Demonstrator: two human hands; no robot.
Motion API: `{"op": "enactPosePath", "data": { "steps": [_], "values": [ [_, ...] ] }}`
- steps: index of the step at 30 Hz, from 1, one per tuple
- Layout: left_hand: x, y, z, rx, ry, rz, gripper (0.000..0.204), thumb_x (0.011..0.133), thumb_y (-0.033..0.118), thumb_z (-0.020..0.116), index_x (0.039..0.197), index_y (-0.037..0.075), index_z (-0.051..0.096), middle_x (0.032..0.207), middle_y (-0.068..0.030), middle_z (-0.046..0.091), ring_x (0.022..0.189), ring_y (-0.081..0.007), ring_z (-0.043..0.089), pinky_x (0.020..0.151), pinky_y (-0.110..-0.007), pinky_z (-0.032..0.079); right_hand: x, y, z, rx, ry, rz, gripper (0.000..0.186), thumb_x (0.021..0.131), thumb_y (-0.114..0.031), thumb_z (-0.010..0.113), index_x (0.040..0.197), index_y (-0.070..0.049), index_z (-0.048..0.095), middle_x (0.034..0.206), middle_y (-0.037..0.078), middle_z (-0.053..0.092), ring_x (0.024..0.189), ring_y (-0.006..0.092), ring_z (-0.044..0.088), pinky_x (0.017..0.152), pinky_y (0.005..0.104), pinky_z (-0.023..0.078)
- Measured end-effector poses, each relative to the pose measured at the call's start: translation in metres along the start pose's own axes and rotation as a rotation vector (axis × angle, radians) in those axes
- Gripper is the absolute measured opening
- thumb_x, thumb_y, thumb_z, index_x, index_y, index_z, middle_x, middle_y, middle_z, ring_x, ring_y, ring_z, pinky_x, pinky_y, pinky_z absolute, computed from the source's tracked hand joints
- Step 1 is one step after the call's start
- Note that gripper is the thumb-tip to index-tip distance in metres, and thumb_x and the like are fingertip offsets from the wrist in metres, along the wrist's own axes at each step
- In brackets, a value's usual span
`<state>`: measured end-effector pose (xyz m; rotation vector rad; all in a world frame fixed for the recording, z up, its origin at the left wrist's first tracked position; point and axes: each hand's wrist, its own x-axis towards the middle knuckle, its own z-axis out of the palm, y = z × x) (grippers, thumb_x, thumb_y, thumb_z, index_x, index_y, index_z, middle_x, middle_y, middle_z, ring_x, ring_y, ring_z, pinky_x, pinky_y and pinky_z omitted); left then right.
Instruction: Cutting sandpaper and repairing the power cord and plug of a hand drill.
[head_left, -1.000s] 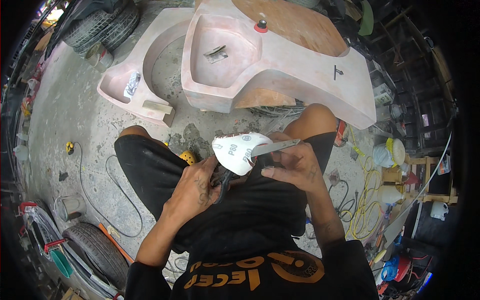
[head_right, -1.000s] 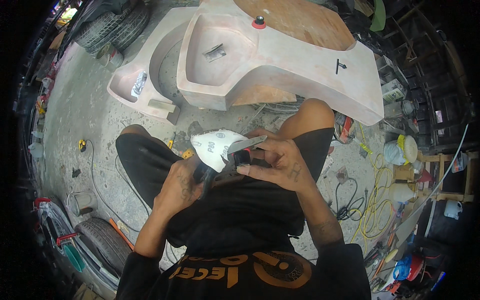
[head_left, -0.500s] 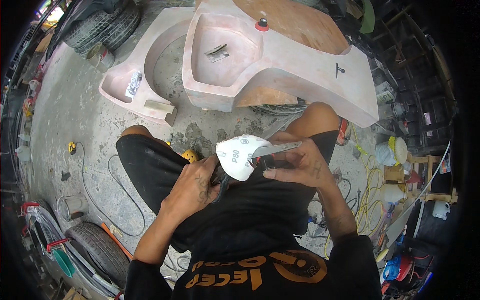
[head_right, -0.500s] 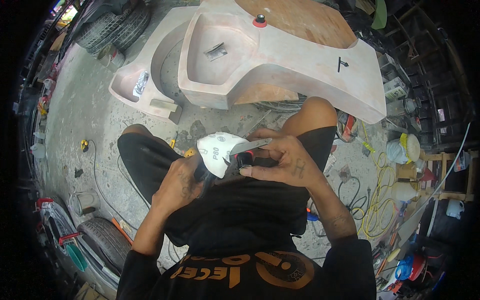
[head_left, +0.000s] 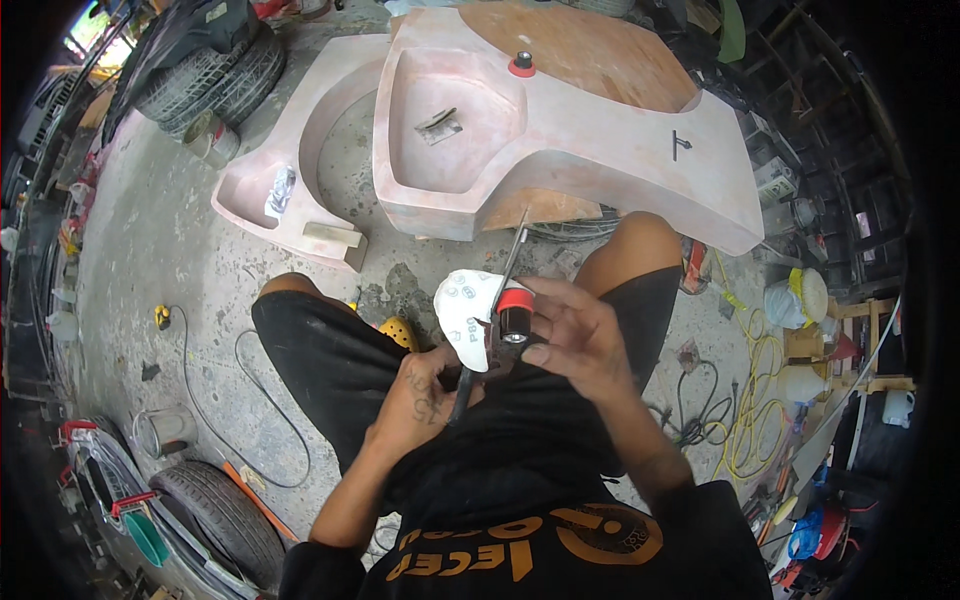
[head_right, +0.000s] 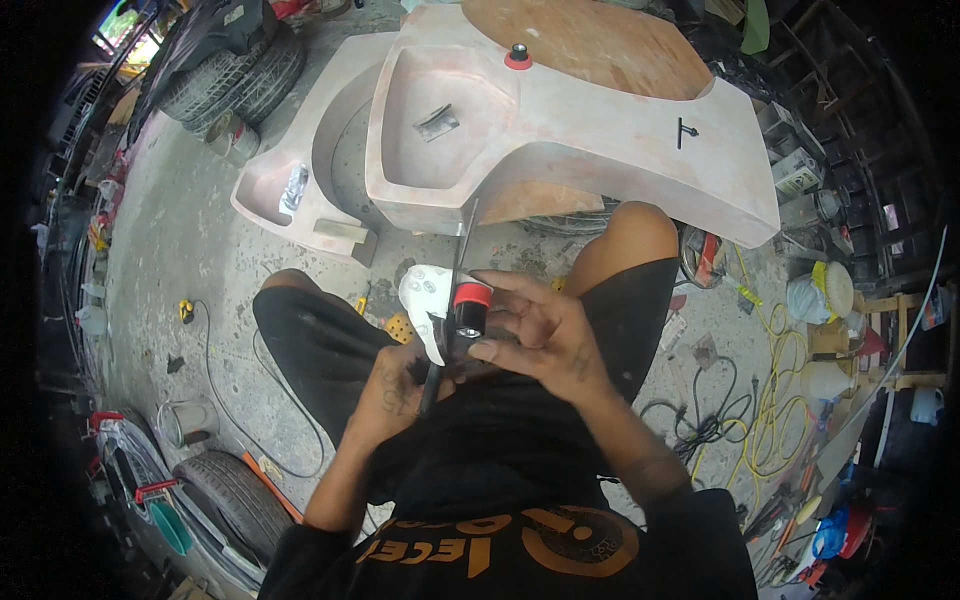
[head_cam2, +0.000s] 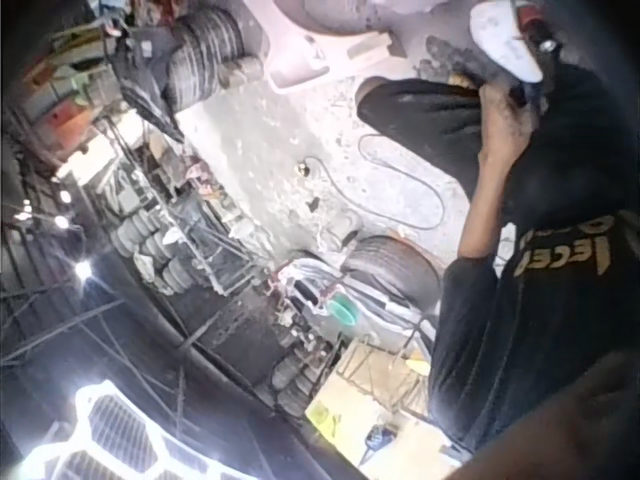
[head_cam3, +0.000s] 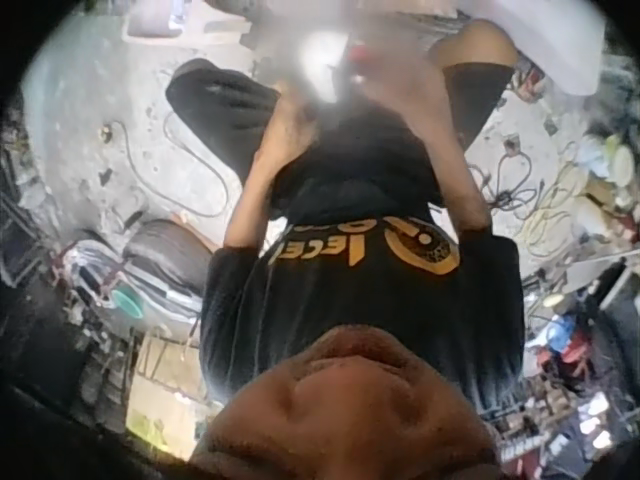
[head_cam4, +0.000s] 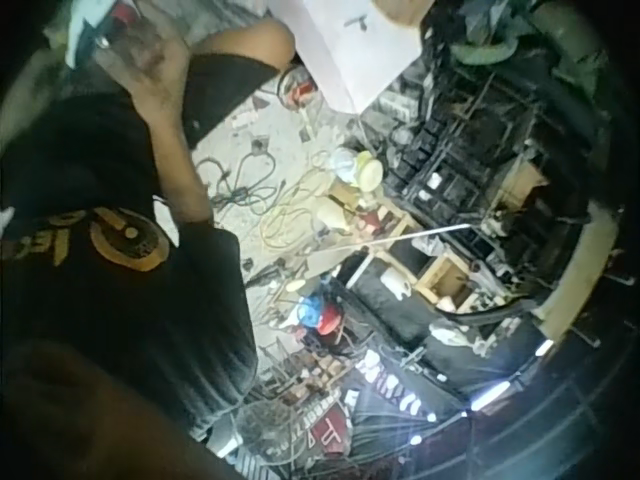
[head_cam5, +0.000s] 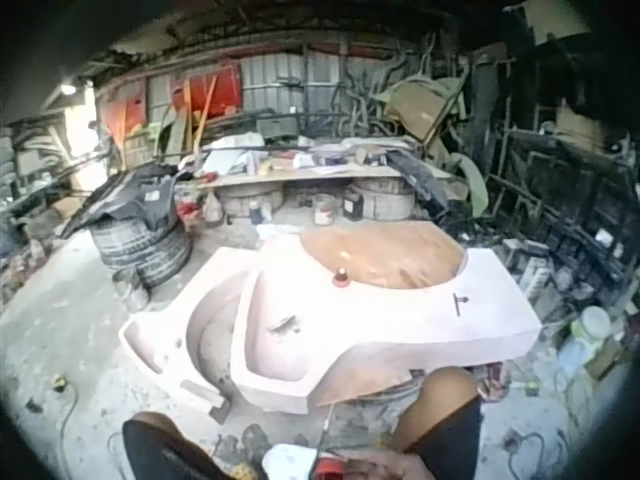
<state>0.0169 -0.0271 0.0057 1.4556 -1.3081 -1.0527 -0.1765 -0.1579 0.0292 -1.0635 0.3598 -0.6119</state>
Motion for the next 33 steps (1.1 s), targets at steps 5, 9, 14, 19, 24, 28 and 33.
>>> {"op": "enactPosePath", "data": {
  "steps": [5,9,14,19,24,28,33],
  "values": [
    [-0.002,-0.007,0.016,-0.145,0.062,-0.027,0.026,0.080,0.000,0.079,0.104,-0.005,0.070,0.083,-0.0162,0.073,0.065,-0.0170,0.068,0.057,-0.030,0.052,0.004,0.014,0.025,-0.027,0.191,-0.257,0.060,0.086,0.011,0.076,0.141,0.009,0.052,0.129,0.016,0.062,0.121,0.0213,0.062,0.108,0.0364,0.051],
    [0.000,0.023,0.004,0.095,0.041,-0.064,0.037,0.080,0.003,0.080,0.113,-0.005,0.067,0.084,-0.0170,0.073,0.065,-0.0240,0.069,0.058,-0.032,0.053,0.007,0.008,0.016,-0.046,0.195,-0.234,0.049,0.085,0.006,0.078,0.131,0.011,0.060,0.120,0.013,0.064,0.116,0.0178,0.062,0.104,0.0312,0.051],
    [-0.005,0.022,0.000,0.295,0.112,0.061,0.048,0.079,0.005,0.081,0.121,-0.007,0.061,0.078,-0.0163,0.069,0.062,-0.0299,0.066,0.060,-0.036,0.052,0.000,0.004,-0.001,-0.313,0.199,-0.148,0.049,0.080,0.001,0.084,0.125,0.012,0.065,0.107,0.009,0.066,0.107,0.0135,0.062,0.096,0.0247,0.048],
    [-0.009,0.025,-0.005,0.380,0.176,0.146,0.045,0.078,0.003,0.078,0.118,-0.007,0.061,0.072,-0.0174,0.063,0.060,-0.0354,0.062,0.062,-0.041,0.050,0.005,0.001,0.008,-0.229,0.181,-0.214,0.053,0.077,0.000,0.086,0.126,0.008,0.067,0.107,0.006,0.066,0.096,0.0112,0.063,0.089,0.0237,0.048],
    [-0.008,0.024,-0.011,0.422,0.129,0.197,0.044,0.073,-0.007,0.068,0.116,-0.008,0.061,0.070,-0.0228,0.059,0.062,-0.0389,0.062,0.062,-0.042,0.050,0.000,0.007,0.000,-0.297,0.211,-0.189,0.054,0.074,-0.003,0.088,0.124,0.006,0.069,0.111,0.006,0.067,0.089,0.0096,0.063,0.080,0.0226,0.048],
    [-0.007,0.025,-0.019,0.443,0.049,0.116,0.051,0.071,-0.009,0.066,0.121,-0.009,0.060,0.075,-0.0238,0.062,0.063,-0.0393,0.063,0.062,-0.042,0.051,0.001,-0.011,-0.005,-0.343,0.193,-0.110,0.049,0.073,-0.005,0.088,0.119,0.004,0.072,0.105,0.003,0.066,0.082,0.0071,0.059,0.068,0.0220,0.042],
    [-0.006,0.036,-0.018,0.370,0.004,-0.081,0.058,0.065,-0.008,0.064,0.123,-0.006,0.059,0.091,-0.0273,0.066,0.084,-0.0474,0.064,0.080,-0.049,0.051,0.007,-0.045,-0.008,-0.487,-0.025,0.135,0.043,0.075,0.005,0.082,0.117,0.006,0.073,0.115,0.011,0.066,0.113,0.0204,0.064,0.100,0.0341,0.049]
  ]
}}
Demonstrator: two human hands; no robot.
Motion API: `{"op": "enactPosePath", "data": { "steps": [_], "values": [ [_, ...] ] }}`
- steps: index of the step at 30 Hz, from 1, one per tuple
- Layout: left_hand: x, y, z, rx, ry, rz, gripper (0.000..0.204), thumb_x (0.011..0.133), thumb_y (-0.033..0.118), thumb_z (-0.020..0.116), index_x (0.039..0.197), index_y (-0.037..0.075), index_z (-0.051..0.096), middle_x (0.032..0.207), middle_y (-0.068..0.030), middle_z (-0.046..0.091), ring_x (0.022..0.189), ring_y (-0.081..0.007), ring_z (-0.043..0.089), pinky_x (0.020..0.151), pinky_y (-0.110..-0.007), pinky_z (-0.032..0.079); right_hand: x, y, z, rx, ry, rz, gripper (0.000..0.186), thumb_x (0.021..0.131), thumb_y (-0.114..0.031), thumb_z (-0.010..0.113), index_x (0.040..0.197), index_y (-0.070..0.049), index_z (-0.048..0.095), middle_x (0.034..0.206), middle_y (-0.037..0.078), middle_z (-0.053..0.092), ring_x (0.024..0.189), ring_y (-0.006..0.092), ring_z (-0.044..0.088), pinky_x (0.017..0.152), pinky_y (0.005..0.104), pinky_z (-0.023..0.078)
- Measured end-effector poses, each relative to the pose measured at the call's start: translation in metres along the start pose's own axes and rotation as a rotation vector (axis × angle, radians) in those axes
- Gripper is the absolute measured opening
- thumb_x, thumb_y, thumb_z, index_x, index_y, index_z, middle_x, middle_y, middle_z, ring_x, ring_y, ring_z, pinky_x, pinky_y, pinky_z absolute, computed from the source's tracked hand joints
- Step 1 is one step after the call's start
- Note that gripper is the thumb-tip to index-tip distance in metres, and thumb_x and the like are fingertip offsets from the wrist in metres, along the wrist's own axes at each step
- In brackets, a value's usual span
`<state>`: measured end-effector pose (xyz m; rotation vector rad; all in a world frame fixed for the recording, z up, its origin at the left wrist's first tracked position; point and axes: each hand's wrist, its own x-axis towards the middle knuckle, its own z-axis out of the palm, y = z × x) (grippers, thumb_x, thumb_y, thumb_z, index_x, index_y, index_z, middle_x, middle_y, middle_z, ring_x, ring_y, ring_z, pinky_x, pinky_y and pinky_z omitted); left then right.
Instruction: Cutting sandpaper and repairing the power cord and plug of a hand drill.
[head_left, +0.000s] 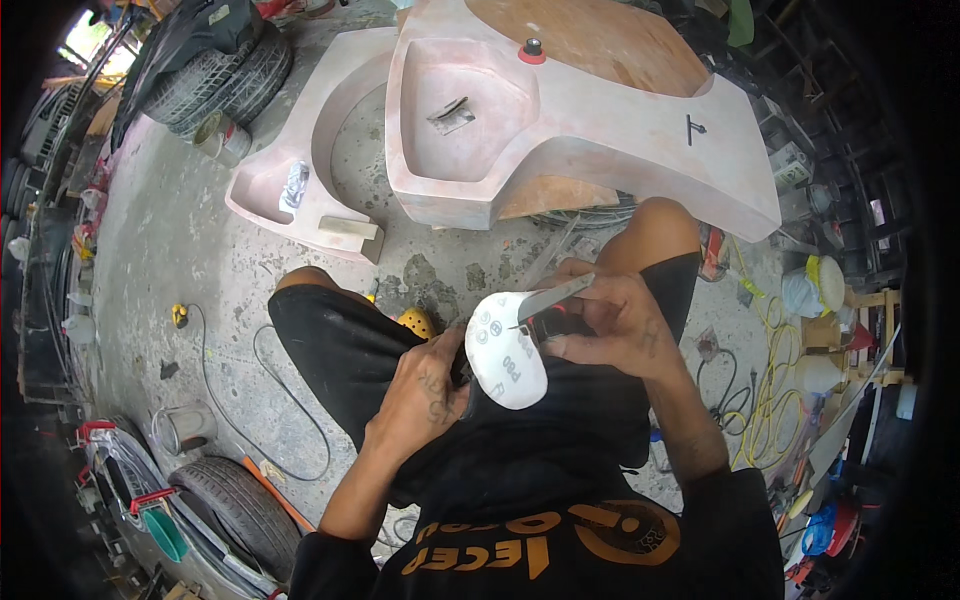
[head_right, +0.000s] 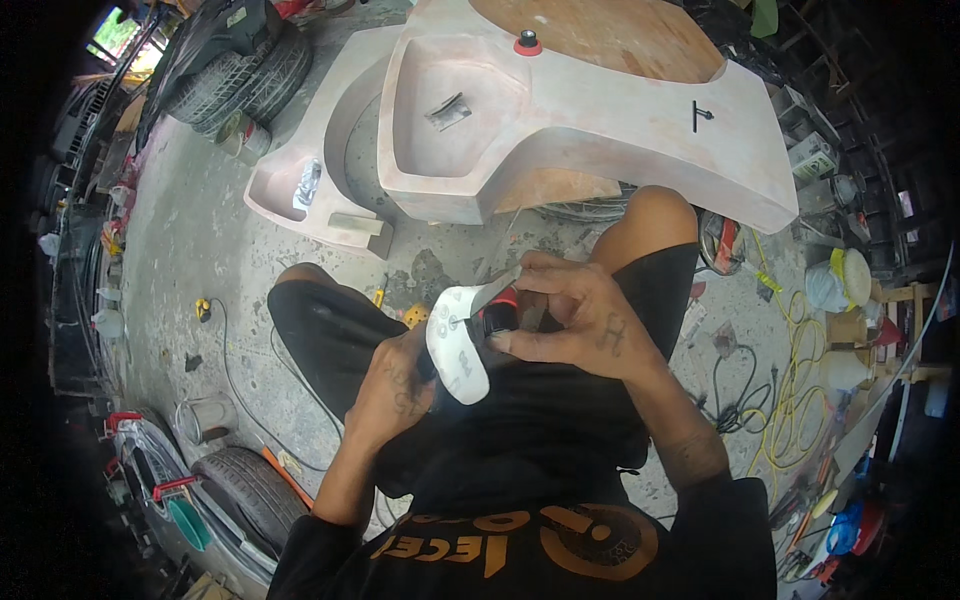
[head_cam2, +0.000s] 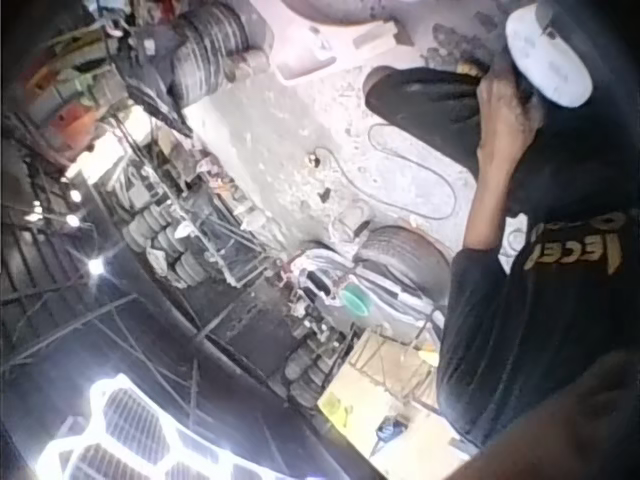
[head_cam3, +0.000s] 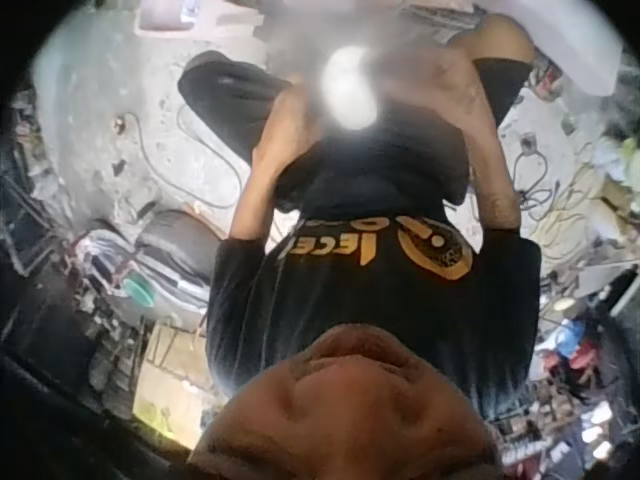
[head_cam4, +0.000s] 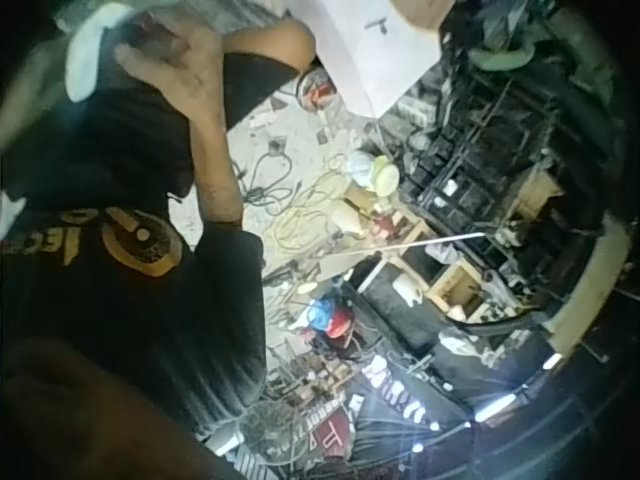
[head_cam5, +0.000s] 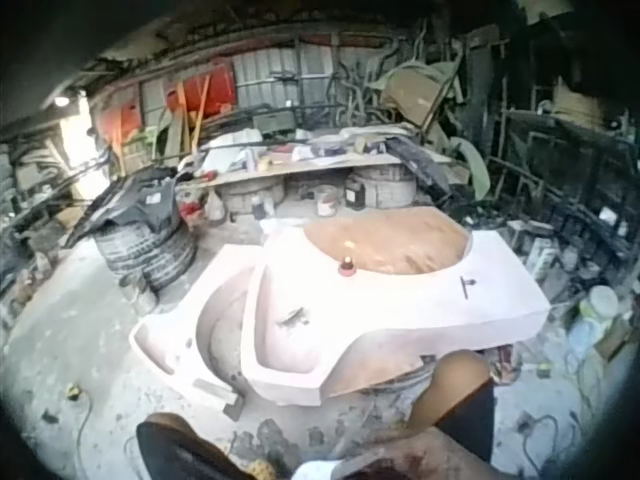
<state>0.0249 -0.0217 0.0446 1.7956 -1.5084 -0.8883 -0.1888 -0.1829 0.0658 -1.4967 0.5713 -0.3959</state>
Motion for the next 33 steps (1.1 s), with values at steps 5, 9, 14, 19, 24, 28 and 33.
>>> {"op": "enactPosePath", "data": {
  "steps": [5,9,14,19,24,28,33],
  "values": [
    [0.001,-0.012,0.009,0.000,0.061,0.137,0.066,0.068,-0.012,0.066,0.133,-0.009,0.056,0.086,-0.0265,0.065,0.068,-0.0416,0.065,0.067,-0.042,0.053,0.003,0.007,0.005,0.014,0.018,-0.123,0.039,0.074,0.000,0.082,0.112,0.005,0.073,0.109,0.007,0.064,0.103,0.0147,0.062,0.088,0.0276,0.048],
    [0.000,-0.016,0.005,-0.062,-0.025,0.009,0.061,0.068,-0.011,0.066,0.128,-0.009,0.058,0.081,-0.0260,0.064,0.068,-0.0411,0.065,0.068,-0.044,0.052,0.005,0.009,0.007,0.074,0.032,-0.192,0.038,0.074,-0.003,0.083,0.111,0.002,0.075,0.104,0.003,0.063,0.094,0.0089,0.060,0.077,0.0232,0.046],
    [0.000,-0.011,-0.006,0.019,-0.033,0.053,0.054,0.068,-0.009,0.068,0.122,-0.008,0.059,0.079,-0.0268,0.063,0.073,-0.0447,0.064,0.070,-0.046,0.052,0.004,-0.010,-0.002,-0.097,-0.064,-0.110,0.039,0.075,-0.008,0.086,0.112,0.001,0.076,0.102,0.003,0.064,0.087,0.0093,0.061,0.075,0.0251,0.048],
    [0.003,-0.011,-0.008,0.106,0.006,0.177,0.057,0.069,-0.009,0.068,0.125,-0.007,0.057,0.080,-0.0279,0.063,0.078,-0.0482,0.063,0.072,-0.048,0.051,0.007,-0.026,-0.009,-0.228,-0.093,-0.112,0.040,0.076,-0.015,0.087,0.112,0.000,0.077,0.099,0.003,0.064,0.081,0.0115,0.062,0.071,0.0259,0.049],
    [0.003,-0.008,-0.003,-0.007,-0.041,0.021,0.051,0.072,-0.010,0.066,0.122,-0.006,0.063,0.078,-0.0267,0.064,0.065,-0.0393,0.065,0.063,-0.041,0.052,0.008,-0.024,-0.015,-0.256,-0.152,-0.112,0.039,0.076,-0.016,0.088,0.111,-0.002,0.077,0.098,0.004,0.064,0.082,0.0122,0.063,0.071,0.0266,0.050],
    [0.001,-0.012,0.005,-0.080,-0.046,0.020,0.044,0.073,-0.010,0.065,0.116,-0.003,0.068,0.077,-0.0251,0.065,0.057,-0.0318,0.062,0.058,-0.036,0.049,0.011,-0.007,-0.015,-0.199,-0.133,-0.131,0.038,0.076,-0.012,0.088,0.110,-0.001,0.076,0.096,0.004,0.063,0.082,0.0120,0.062,0.071,0.0273,0.051],
    [0.000,-0.016,0.014,-0.134,-0.078,-0.020,0.040,0.074,-0.009,0.067,0.115,-0.004,0.066,0.080,-0.0251,0.066,0.062,-0.0356,0.064,0.061,-0.039,0.051,0.013,0.016,-0.013,0.005,-0.100,-0.028,0.035,0.074,-0.009,0.087,0.106,0.001,0.076,0.096,0.005,0.062,0.086,0.0125,0.062,0.075,0.0275,0.050]
  ]
}}
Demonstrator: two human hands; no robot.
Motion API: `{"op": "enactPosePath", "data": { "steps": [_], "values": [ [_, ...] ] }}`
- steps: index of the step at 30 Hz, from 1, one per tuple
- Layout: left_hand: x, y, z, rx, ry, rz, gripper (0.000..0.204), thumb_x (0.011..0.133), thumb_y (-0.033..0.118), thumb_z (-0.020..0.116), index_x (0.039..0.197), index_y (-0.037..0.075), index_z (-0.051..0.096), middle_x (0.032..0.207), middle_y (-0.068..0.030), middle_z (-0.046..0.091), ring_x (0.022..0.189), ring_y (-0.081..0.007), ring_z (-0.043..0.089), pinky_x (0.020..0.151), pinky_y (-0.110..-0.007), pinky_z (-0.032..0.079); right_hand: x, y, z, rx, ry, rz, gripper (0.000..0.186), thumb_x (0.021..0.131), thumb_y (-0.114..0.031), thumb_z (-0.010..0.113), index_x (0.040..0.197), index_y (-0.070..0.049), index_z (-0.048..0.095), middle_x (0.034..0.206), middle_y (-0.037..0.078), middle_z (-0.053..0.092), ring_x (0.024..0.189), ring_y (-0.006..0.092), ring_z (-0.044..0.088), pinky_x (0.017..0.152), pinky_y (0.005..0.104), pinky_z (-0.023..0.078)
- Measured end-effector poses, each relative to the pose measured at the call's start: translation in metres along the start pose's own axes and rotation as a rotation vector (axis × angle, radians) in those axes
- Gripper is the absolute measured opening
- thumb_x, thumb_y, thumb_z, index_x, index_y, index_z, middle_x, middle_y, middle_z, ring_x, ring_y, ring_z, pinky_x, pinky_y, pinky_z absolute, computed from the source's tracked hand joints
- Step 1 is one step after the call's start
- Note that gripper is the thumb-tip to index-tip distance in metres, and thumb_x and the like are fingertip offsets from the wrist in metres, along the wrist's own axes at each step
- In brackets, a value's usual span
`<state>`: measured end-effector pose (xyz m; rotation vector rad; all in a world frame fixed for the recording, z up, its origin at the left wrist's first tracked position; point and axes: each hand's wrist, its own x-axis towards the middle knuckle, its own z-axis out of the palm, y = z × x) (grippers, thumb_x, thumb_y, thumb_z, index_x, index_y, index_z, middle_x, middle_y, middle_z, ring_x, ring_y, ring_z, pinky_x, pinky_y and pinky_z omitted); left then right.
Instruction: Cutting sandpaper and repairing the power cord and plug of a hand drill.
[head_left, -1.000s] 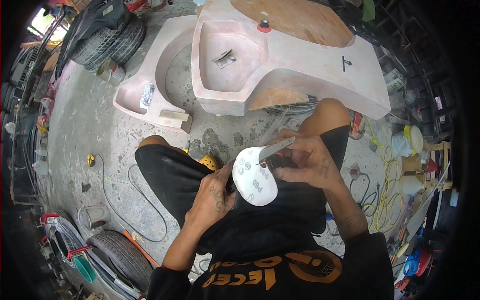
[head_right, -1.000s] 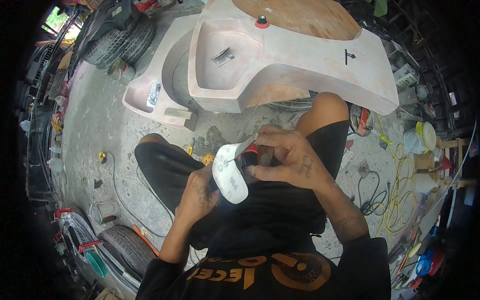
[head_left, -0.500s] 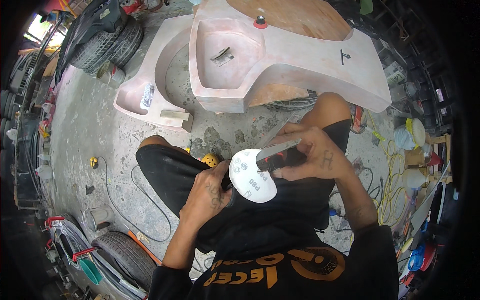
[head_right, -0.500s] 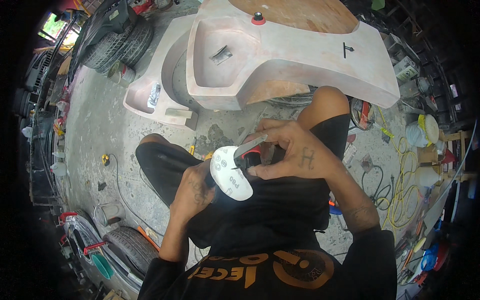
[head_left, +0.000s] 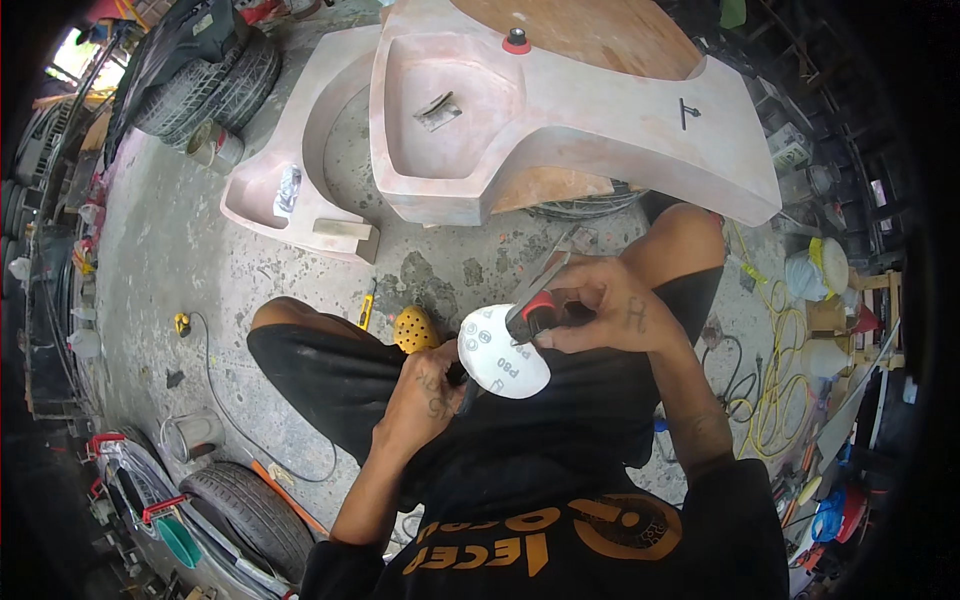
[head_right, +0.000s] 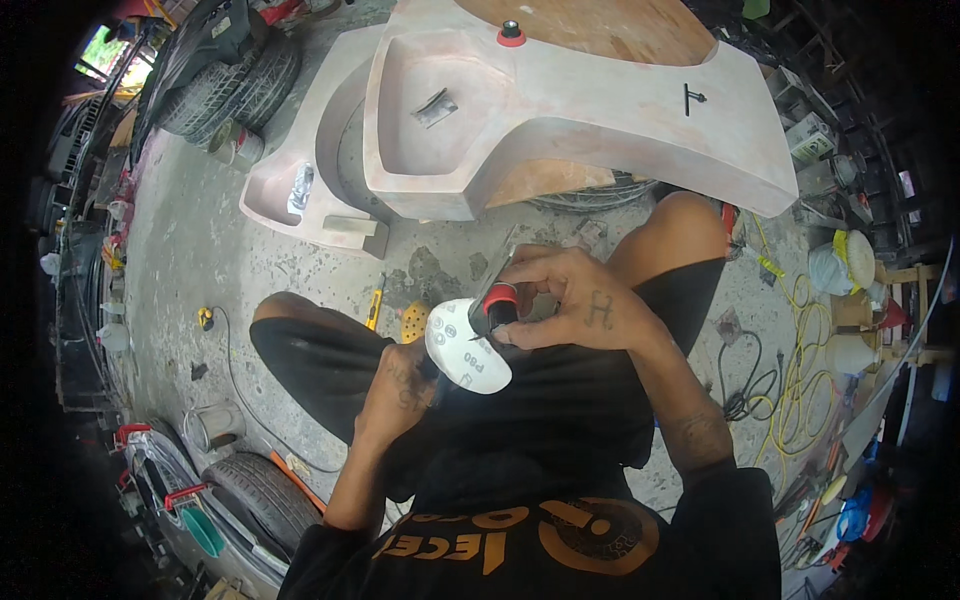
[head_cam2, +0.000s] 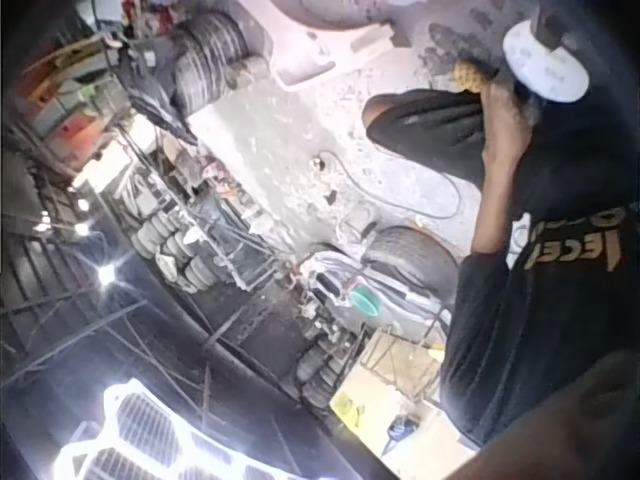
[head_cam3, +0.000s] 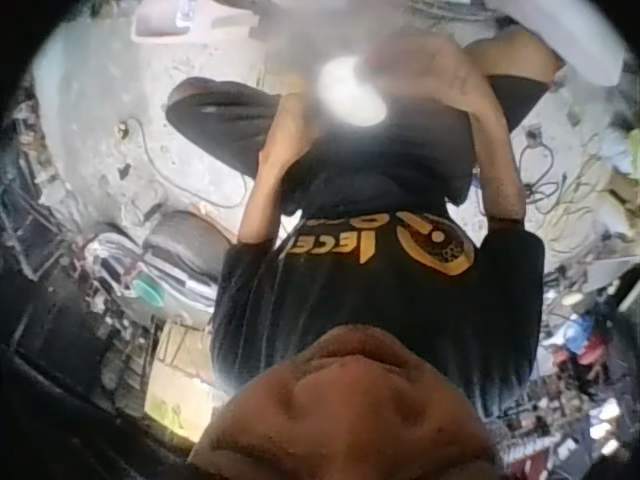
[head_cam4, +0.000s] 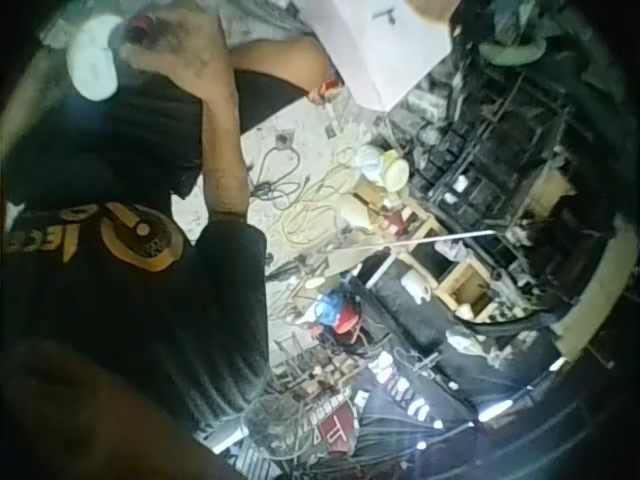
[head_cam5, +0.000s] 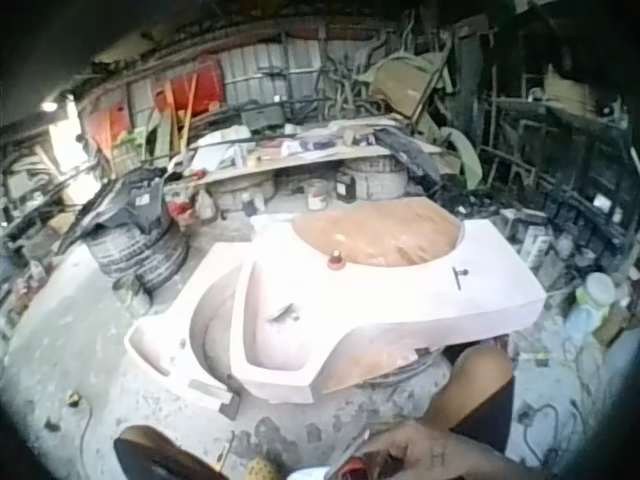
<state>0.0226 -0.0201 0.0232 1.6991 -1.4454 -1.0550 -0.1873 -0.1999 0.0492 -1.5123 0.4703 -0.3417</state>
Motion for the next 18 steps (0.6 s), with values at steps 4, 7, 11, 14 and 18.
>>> {"op": "enactPosePath", "data": {
  "steps": [4,7,11,14,18],
  "values": [
    [0.006,0.000,0.004,0.218,0.155,0.158,0.039,0.074,-0.009,0.067,0.112,-0.007,0.062,0.081,-0.0255,0.066,0.075,-0.0445,0.066,0.068,-0.045,0.052,0.000,-0.004,0.000,-0.126,-0.002,0.118,0.036,0.073,-0.011,0.086,0.106,0.001,0.077,0.099,0.006,0.063,0.089,0.0140,0.063,0.078,0.0271,0.049],
    [0.010,-0.002,0.003,0.159,0.068,0.007,0.039,0.072,-0.010,0.067,0.111,-0.007,0.059,0.081,-0.0254,0.065,0.086,-0.0500,0.065,0.075,-0.051,0.051,0.004,0.013,0.000,-0.180,-0.012,0.010,0.038,0.072,-0.014,0.084,0.107,0.000,0.077,0.101,0.007,0.065,0.089,0.0155,0.063,0.077,0.0275,0.050],
    [0.011,-0.019,0.006,0.100,0.084,0.086,0.037,0.072,-0.010,0.065,0.109,-0.007,0.061,0.079,-0.0258,0.065,0.077,-0.0470,0.065,0.069,-0.046,0.052,0.007,0.013,-0.004,-0.156,-0.034,0.001,0.043,0.074,-0.015,0.084,0.113,-0.001,0.075,0.105,0.008,0.066,0.091,0.0171,0.065,0.080,0.0297,0.052],
    [0.013,-0.021,0.005,0.033,0.159,0.030,0.034,0.074,-0.010,0.062,0.108,-0.007,0.062,0.076,-0.0254,0.063,0.065,-0.0404,0.064,0.062,-0.040,0.050,0.008,0.046,-0.021,-0.146,0.030,0.160,0.048,0.079,-0.017,0.083,0.122,0.001,0.071,0.107,0.008,0.067,0.095,0.0174,0.066,0.084,0.0303,0.053],
    [0.014,-0.036,-0.006,0.125,0.173,-0.123,0.037,0.078,-0.005,0.068,0.115,-0.007,0.062,0.075,-0.0270,0.063,0.066,-0.0415,0.065,0.063,-0.041,0.051,0.031,0.111,-0.046,-0.262,0.254,0.299,0.044,0.091,-0.022,0.077,0.126,0.002,0.066,0.115,0.009,0.067,0.100,0.0197,0.067,0.087,0.0324,0.055]
  ]
}}
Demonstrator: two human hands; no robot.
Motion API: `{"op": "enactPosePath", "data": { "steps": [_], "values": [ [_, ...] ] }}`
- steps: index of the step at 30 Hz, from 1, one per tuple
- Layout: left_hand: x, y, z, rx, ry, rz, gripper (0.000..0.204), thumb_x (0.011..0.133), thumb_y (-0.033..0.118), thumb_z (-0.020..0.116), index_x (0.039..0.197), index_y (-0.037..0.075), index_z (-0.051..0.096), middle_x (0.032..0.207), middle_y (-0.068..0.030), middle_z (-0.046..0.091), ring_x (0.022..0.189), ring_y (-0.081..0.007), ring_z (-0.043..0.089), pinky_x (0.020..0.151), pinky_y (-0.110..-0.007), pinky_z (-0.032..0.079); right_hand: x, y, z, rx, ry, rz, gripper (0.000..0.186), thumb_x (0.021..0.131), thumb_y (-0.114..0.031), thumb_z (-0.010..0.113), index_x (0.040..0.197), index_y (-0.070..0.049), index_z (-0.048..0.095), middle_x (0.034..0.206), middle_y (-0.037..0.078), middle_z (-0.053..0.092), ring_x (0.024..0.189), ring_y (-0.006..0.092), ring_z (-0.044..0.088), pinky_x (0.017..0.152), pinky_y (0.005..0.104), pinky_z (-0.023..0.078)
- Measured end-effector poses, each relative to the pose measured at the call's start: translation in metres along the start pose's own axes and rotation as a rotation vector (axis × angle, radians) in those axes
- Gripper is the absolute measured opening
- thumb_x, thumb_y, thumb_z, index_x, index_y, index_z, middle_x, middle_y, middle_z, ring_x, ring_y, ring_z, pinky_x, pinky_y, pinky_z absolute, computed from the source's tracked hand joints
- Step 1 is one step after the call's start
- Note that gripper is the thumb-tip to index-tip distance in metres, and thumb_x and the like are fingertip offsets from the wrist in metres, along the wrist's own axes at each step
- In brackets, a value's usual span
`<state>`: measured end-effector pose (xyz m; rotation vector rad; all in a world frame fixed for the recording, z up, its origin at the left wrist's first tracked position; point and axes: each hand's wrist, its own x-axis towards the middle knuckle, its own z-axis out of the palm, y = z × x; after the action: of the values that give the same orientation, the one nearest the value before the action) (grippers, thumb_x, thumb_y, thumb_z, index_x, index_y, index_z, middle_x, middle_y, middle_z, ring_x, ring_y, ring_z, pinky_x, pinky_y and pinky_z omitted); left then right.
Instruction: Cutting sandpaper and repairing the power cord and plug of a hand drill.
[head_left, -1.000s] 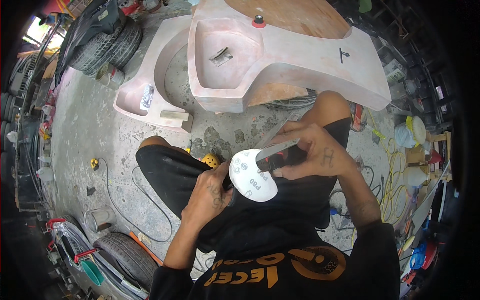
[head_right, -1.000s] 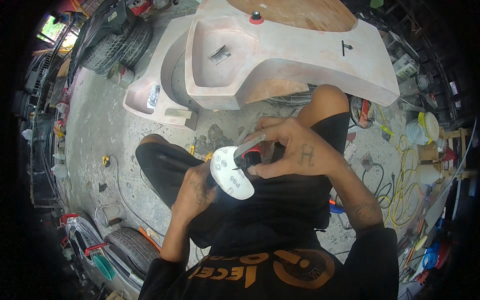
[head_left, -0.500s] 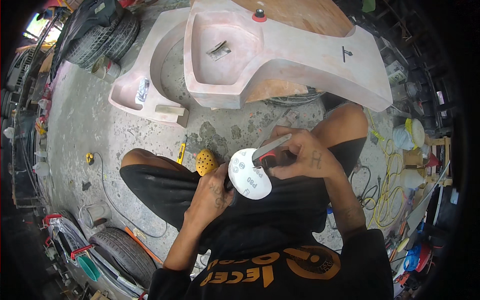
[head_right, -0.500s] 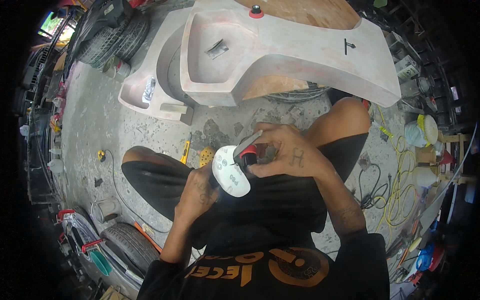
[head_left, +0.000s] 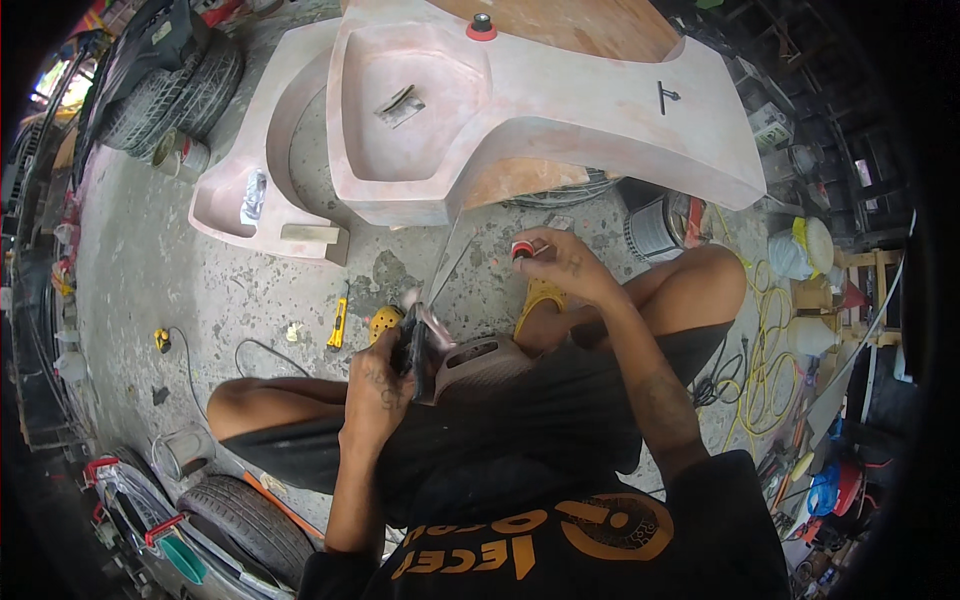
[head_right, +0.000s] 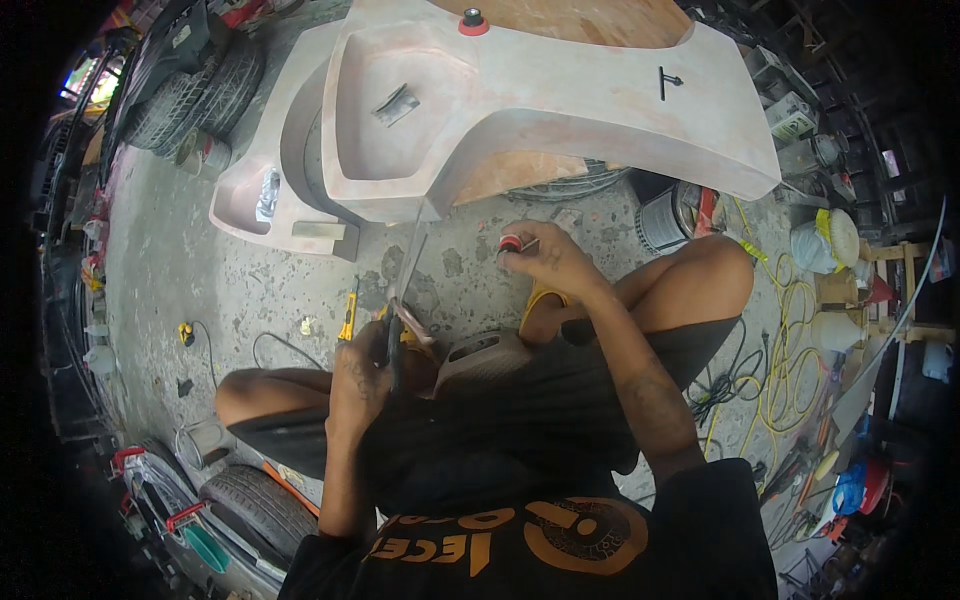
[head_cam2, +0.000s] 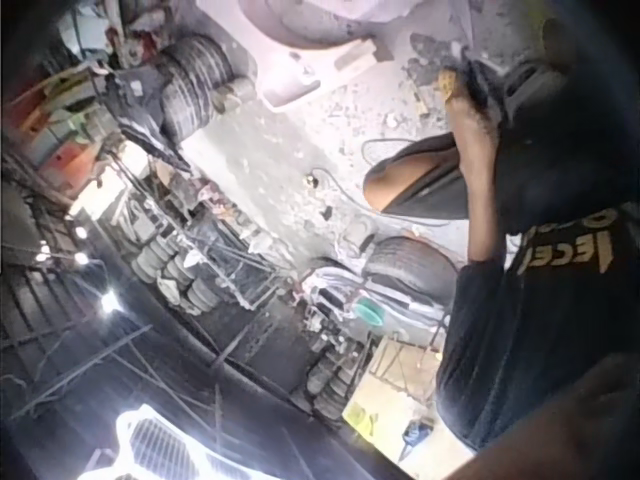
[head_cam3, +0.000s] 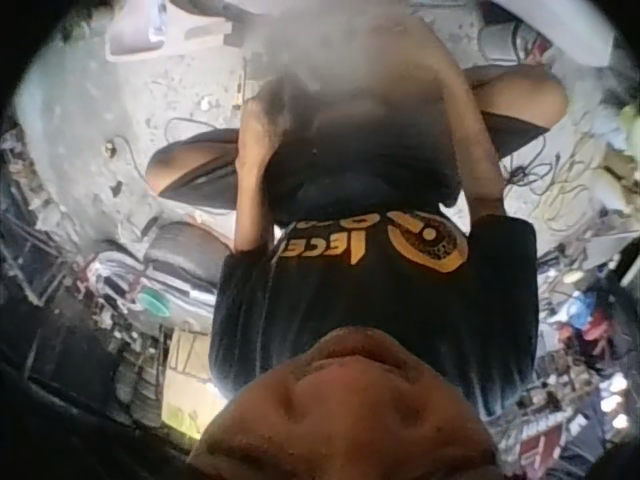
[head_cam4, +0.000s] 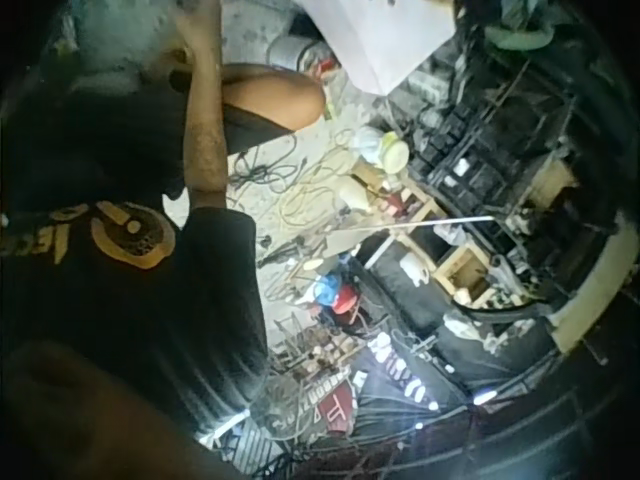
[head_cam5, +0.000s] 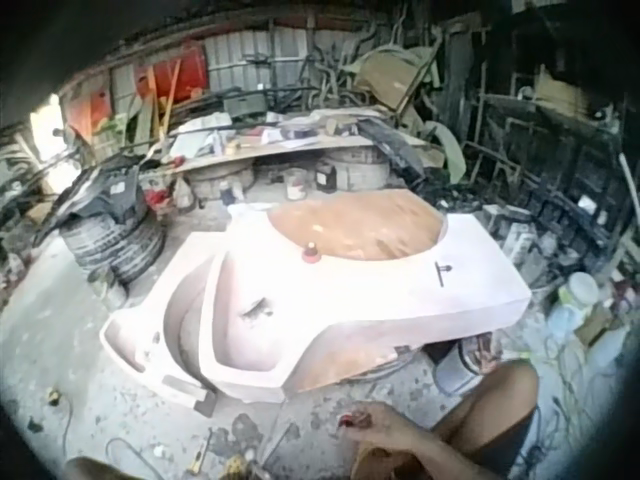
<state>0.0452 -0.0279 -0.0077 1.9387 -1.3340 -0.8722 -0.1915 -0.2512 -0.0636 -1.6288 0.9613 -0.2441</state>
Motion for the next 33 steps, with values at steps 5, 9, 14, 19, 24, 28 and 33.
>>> {"op": "enactPosePath", "data": {
  "steps": [5,9,14,19,24,28,33],
  "values": [
    [0.000,-0.041,0.024,0.034,0.001,0.004,0.039,0.078,-0.002,0.073,0.115,-0.007,0.062,0.080,-0.0286,0.065,0.077,-0.0466,0.067,0.070,-0.045,0.053,0.004,0.027,0.021,0.834,-0.111,0.211,0.034,0.101,-0.019,0.061,0.130,-0.001,0.063,0.113,0.008,0.066,0.096,0.0238,0.067,0.087,0.0362,0.055],
    [0.015,-0.050,0.021,0.068,-0.090,-0.057,0.036,0.079,0.003,0.074,0.113,-0.006,0.066,0.088,-0.0282,0.069,0.089,-0.0483,0.068,0.080,-0.050,0.055,0.001,0.026,0.013,0.808,-0.058,0.235,0.019,0.097,-0.015,0.070,0.110,-0.001,0.069,0.112,0.008,0.063,0.095,0.0196,0.066,0.081,0.0297,0.053],
    [0.080,-0.077,0.011,0.542,-0.477,-0.150,0.030,0.081,0.011,0.076,0.108,-0.002,0.072,0.094,-0.0258,0.072,0.094,-0.0429,0.071,0.085,-0.050,0.057,-0.032,-0.030,-0.010,0.340,0.099,0.000,0.020,0.095,-0.014,0.074,0.108,0.000,0.069,0.091,0.003,0.064,0.083,0.0107,0.063,0.075,0.0247,0.051],
    [0.124,-0.272,0.089,0.583,-0.446,-0.132,0.029,0.088,0.035,0.077,0.092,0.006,0.077,0.082,-0.0231,0.071,0.081,-0.0414,0.071,0.073,-0.048,0.056,-0.024,-0.033,-0.009,0.392,0.140,-0.066,0.019,0.093,-0.012,0.076,0.107,-0.001,0.069,0.083,0.001,0.064,0.077,0.0089,0.061,0.071,0.0236,0.050],
    [0.126,-0.320,0.142,0.462,-0.166,-0.059,0.034,0.088,0.037,0.077,0.105,0.007,0.074,0.093,-0.0238,0.073,0.089,-0.0432,0.070,0.078,-0.050,0.056,-0.015,-0.018,-0.018,0.461,0.194,-0.004,0.017,0.094,-0.012,0.075,0.105,-0.001,0.068,0.081,0.001,0.064,0.078,0.0095,0.062,0.076,0.0244,0.053],
    [0.128,-0.311,0.166,0.584,-0.296,-0.109,0.047,0.090,0.024,0.069,0.133,0.008,0.059,0.105,-0.0243,0.071,0.096,-0.0442,0.070,0.083,-0.053,0.056,-0.006,-0.014,-0.006,0.354,0.092,-0.090,0.017,0.096,-0.015,0.073,0.107,-0.003,0.067,0.096,0.003,0.065,0.080,0.0125,0.065,0.085,0.0275,0.057],
    [0.130,-0.320,0.171,0.436,-0.149,-0.016,0.046,0.090,0.021,0.071,0.133,0.009,0.061,0.111,-0.0236,0.072,0.099,-0.0441,0.070,0.086,-0.050,0.056,-0.009,0.004,-0.002,0.590,0.001,-0.003,0.025,0.098,-0.013,0.069,0.121,-0.006,0.061,0.114,0.008,0.063,0.087,0.0150,0.070,0.088,0.0294,0.058]
  ]
}}
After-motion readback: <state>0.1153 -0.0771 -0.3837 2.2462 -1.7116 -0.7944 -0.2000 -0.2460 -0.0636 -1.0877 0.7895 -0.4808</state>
